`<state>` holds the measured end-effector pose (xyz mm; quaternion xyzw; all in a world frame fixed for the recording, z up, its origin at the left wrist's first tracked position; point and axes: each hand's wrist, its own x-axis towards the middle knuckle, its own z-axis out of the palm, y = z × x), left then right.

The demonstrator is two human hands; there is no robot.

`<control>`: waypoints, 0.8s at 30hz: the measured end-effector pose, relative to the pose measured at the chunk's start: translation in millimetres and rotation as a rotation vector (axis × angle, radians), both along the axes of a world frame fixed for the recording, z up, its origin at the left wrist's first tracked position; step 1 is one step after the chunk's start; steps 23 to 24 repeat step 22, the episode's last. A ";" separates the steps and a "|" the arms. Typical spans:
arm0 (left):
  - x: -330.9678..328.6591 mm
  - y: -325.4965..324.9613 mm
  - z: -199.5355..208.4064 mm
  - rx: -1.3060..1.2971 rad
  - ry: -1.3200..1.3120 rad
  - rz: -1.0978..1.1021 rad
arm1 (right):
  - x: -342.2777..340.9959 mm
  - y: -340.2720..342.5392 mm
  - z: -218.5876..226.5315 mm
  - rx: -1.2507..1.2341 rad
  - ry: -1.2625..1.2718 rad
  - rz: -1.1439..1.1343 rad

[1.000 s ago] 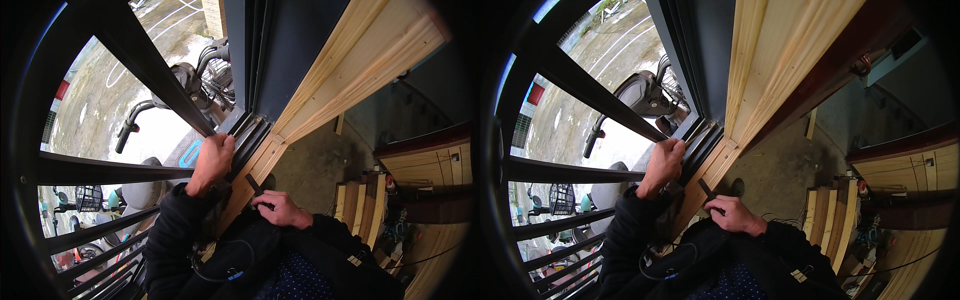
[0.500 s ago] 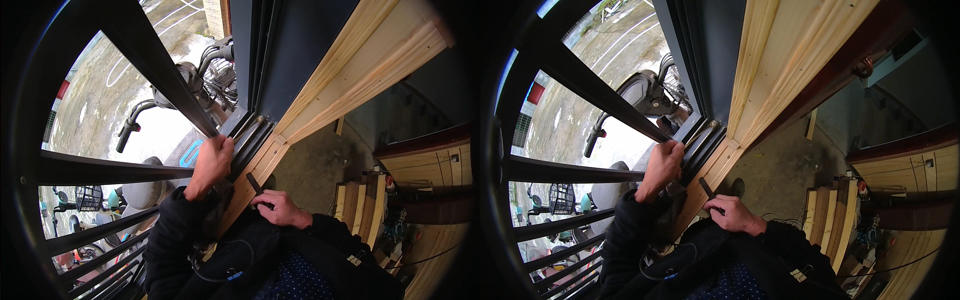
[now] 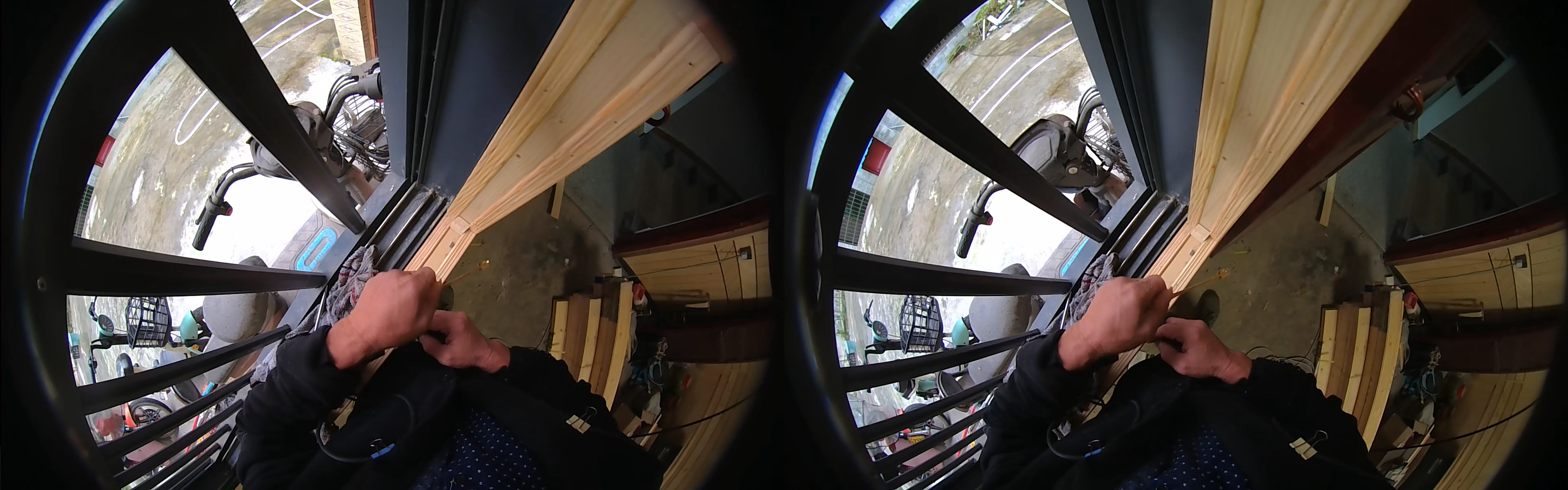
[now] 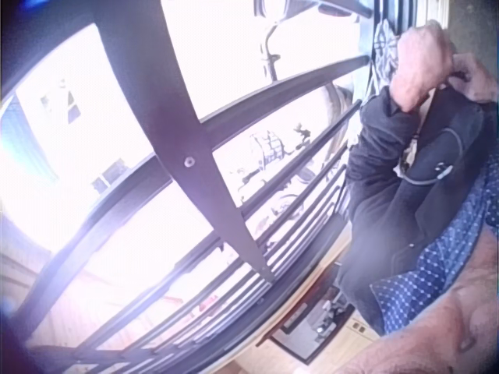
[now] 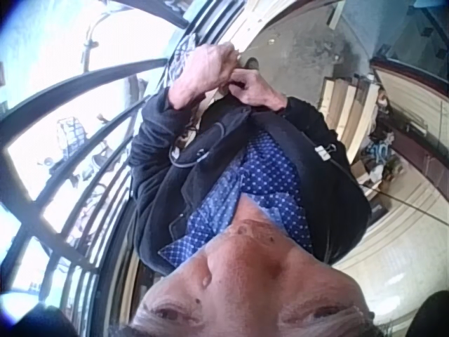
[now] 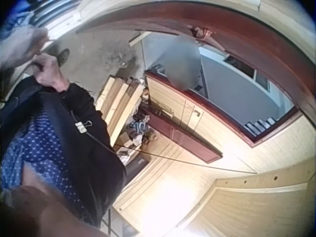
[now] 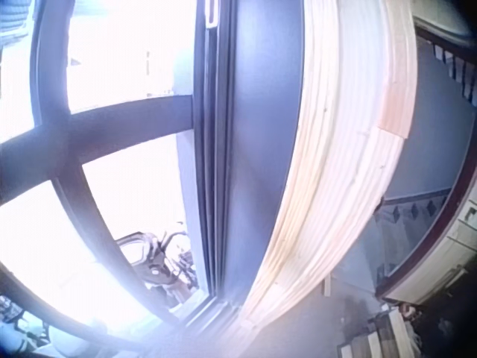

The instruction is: The person cleans the window sill with a cloth and screwdriver, then uses a wooden stick to apply a substance into the gap between the window frame and the sill. They repeatedly wipe and scrape the area with a cloth and a metal tool.

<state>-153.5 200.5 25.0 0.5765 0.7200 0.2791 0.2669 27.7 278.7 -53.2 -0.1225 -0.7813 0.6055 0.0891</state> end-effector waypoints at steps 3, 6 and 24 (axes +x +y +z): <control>-12.2 -6.7 5.8 -0.023 -0.143 0.192 | 3.6 1.9 0.6 0.064 0.032 0.004; -22.0 -16.4 13.6 -0.023 -0.203 0.309 | 3.4 2.7 0.2 0.073 0.056 0.003; -14.5 -20.3 1.7 -0.093 -0.078 0.148 | 9.5 6.5 1.2 0.059 0.029 0.020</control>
